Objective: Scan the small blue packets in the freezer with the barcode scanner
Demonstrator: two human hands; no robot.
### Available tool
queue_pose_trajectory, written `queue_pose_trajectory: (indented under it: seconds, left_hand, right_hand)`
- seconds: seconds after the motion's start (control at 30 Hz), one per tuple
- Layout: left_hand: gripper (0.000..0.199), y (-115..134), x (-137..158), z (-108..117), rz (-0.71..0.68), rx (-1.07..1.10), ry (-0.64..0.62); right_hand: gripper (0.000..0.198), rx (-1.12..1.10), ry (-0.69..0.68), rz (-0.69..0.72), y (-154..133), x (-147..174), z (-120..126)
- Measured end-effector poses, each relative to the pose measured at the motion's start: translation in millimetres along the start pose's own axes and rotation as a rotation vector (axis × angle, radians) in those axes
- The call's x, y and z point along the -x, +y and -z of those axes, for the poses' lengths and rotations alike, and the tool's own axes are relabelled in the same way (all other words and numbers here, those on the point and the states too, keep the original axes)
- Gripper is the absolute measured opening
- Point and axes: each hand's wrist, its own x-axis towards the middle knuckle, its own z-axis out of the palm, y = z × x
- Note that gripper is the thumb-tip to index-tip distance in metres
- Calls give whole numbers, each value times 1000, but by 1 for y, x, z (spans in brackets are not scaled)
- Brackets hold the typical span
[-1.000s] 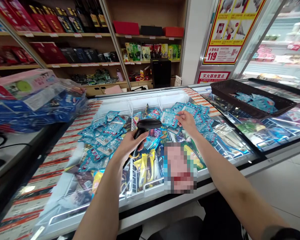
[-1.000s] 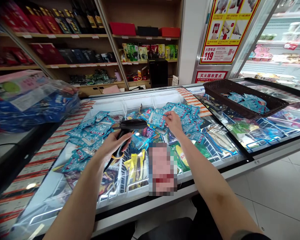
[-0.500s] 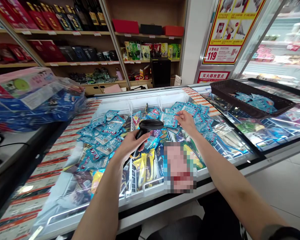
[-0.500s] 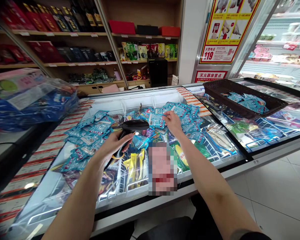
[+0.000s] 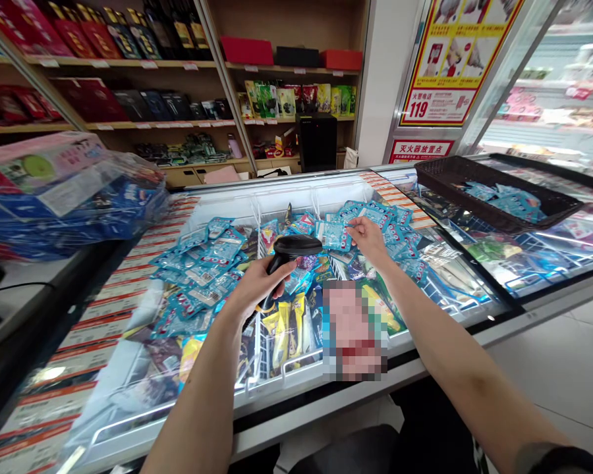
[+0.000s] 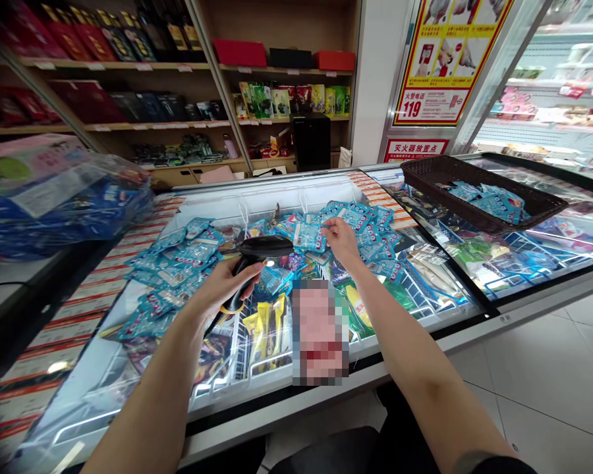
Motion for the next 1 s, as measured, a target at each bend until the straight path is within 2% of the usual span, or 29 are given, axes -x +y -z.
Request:
queue_pose_trajectory:
  seconds: [0.17, 0.33, 0.5, 0.63, 0.8, 0.87, 1.0]
  left_hand:
    - [37, 2, -1, 1, 3, 94, 130]
    - [36, -12, -9, 10, -6, 189, 268]
    - [35, -22, -13, 16, -37, 158, 324]
    - [37, -22, -14, 16, -31, 200, 351]
    - [40, -25, -17, 18, -37, 209, 415]
    - [40, -26, -17, 19, -32, 204, 438]
    - [39, -26, -16, 20, -17, 196, 442]
  right_hand:
    - [29, 2, 106, 40, 4, -1, 7]
    - [35, 113, 254, 66, 14, -7, 22]
    - [41, 378, 349, 55, 23, -12, 30]
    - [40, 627, 388, 106, 22, -8, 32]
    - [38, 800, 454, 111, 14, 1, 30]
    - [36, 835, 437, 149, 11, 3, 28]
    - [34, 873, 298, 216, 10, 5, 22]
